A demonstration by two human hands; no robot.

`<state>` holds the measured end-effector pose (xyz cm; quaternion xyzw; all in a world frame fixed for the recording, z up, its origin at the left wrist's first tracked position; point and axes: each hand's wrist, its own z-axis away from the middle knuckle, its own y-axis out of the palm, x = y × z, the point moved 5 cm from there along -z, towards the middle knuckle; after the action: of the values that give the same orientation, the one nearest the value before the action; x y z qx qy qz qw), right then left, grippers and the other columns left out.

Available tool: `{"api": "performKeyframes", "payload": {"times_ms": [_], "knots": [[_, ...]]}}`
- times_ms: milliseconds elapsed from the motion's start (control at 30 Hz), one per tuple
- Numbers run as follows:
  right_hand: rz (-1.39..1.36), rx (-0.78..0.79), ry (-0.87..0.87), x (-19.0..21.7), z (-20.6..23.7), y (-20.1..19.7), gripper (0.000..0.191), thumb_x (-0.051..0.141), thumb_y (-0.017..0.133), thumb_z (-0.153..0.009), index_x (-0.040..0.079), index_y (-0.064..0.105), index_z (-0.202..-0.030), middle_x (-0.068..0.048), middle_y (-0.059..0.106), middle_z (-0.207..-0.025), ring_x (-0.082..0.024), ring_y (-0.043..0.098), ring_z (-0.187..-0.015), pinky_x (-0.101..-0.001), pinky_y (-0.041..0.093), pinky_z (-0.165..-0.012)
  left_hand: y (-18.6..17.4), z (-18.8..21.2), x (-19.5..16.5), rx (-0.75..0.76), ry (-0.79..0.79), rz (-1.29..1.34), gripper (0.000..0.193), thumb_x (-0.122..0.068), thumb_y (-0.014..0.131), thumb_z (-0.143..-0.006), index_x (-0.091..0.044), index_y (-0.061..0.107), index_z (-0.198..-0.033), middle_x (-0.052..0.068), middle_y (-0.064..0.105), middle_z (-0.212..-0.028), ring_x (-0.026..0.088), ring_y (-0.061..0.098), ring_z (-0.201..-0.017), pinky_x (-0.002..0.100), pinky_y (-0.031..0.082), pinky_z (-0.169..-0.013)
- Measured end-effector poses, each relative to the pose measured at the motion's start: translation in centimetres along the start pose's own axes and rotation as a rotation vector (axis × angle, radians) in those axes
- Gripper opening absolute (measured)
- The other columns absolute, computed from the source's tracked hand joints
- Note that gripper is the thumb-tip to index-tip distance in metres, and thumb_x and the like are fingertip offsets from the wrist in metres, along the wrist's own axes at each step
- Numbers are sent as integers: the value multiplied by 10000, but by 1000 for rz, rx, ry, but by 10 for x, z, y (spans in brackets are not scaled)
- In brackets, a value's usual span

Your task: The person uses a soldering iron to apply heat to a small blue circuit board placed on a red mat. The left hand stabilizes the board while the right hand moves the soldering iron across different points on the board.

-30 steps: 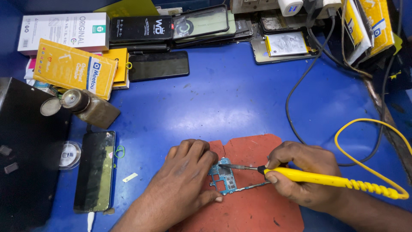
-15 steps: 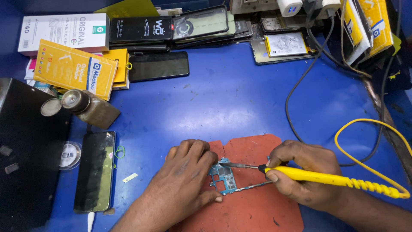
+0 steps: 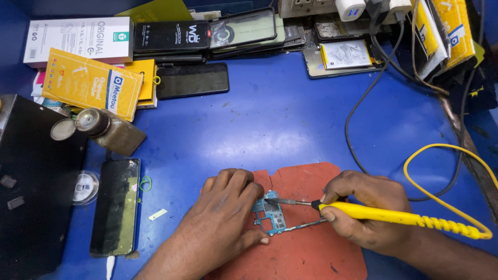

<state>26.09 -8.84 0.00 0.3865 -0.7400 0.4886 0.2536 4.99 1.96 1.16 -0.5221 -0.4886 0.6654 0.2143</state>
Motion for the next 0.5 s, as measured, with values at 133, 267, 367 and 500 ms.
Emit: {"api": "performKeyframes", "payload": {"times_ms": [133,267,367,500], "knots": [[-22,7,7,0,1,0,168,159,753,-862,55,643,-934,-38,727,-826,-108,710,-671,-234,570,-592,1,0,0,2,-6,3,715,-398,895,-621,-28,594,-1153,142,542,-1200,352,484,-1168,478,397,-925],[-4,-2,17,0,0,0,165,168,755,-849,61,650,-920,-37,735,-819,-103,709,-651,-231,565,-577,2,0,1,20,-8,1,730,-400,896,-625,-36,595,-1182,146,539,-1205,366,477,-1209,482,392,-927],[7,7,14,1,0,0,164,171,754,-853,64,647,-916,-33,732,-818,-101,714,-659,-230,570,-584,2,0,1,16,-5,-6,721,-396,895,-624,-32,594,-1169,146,540,-1208,366,478,-1211,480,393,-927],[-15,8,12,1,0,0,167,168,753,-856,59,646,-923,-34,729,-819,-105,716,-663,-235,574,-588,2,0,1,7,-1,-7,711,-396,895,-619,-30,594,-1150,142,542,-1205,365,483,-1213,482,394,-938]]}}
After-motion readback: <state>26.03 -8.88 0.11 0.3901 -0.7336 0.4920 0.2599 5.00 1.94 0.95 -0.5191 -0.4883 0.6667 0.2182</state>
